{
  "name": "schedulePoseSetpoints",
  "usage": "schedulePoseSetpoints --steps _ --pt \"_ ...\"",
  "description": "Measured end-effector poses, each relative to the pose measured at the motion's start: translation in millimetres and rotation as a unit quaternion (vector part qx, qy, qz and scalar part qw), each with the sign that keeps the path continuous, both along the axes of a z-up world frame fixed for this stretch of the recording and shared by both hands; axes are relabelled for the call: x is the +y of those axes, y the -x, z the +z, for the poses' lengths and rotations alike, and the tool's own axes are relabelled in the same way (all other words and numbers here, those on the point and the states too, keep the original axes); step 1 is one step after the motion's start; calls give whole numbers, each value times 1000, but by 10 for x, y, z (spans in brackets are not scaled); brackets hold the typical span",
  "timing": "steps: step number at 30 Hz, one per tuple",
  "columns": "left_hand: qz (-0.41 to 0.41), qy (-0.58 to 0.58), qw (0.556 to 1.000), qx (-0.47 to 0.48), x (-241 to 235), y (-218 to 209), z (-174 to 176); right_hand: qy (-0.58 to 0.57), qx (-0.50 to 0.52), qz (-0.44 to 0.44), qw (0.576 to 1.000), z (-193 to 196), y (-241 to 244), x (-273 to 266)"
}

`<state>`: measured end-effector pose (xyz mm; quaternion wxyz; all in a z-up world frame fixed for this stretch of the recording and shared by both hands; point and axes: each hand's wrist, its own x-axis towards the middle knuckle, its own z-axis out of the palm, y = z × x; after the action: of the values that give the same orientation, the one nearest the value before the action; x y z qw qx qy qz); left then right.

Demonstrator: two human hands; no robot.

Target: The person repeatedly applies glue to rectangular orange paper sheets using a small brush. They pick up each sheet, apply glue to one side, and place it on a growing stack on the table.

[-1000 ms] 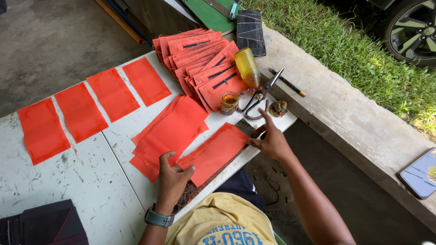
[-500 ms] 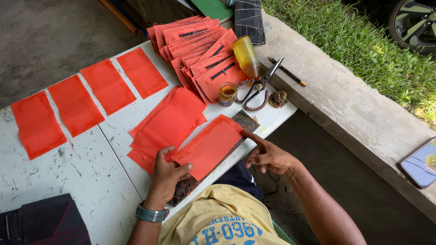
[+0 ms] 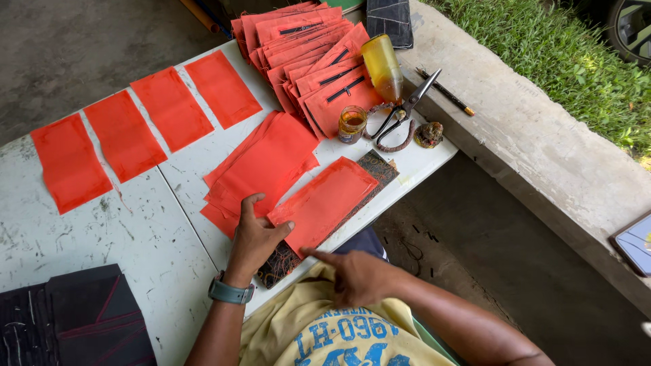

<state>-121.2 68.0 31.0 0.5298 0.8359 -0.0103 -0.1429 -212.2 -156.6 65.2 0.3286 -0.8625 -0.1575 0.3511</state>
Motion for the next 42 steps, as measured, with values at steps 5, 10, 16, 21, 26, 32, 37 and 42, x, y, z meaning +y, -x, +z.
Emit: schedulePoseSetpoints --steps 5,10,16,21,26,32,37,42 --pt "6 -20 1000 -2 -15 -53 76 -71 -64 -132 987 100 -235 -439" --pt "-1 -13 1000 -9 -4 -84 26 -33 14 -191 981 -52 -433 -959" --pt "0 -38 999 -5 7 -108 5 -38 -32 -184 982 17 -322 -562" --pt "5 2 1000 -1 -3 -96 9 -7 -77 -7 997 -7 -210 -246" --pt "-3 -29 999 -20 12 -73 -2 24 -13 -268 963 32 -448 -793" --pt "8 -5 1000 3 10 -76 -30 18 -35 -224 974 -53 -438 -760" --pt "-1 43 999 -19 24 -58 -94 134 -317 -111 932 -93 -446 -533" --pt "8 27 1000 -8 46 -56 -132 198 -524 -195 805 113 -1473 -968"
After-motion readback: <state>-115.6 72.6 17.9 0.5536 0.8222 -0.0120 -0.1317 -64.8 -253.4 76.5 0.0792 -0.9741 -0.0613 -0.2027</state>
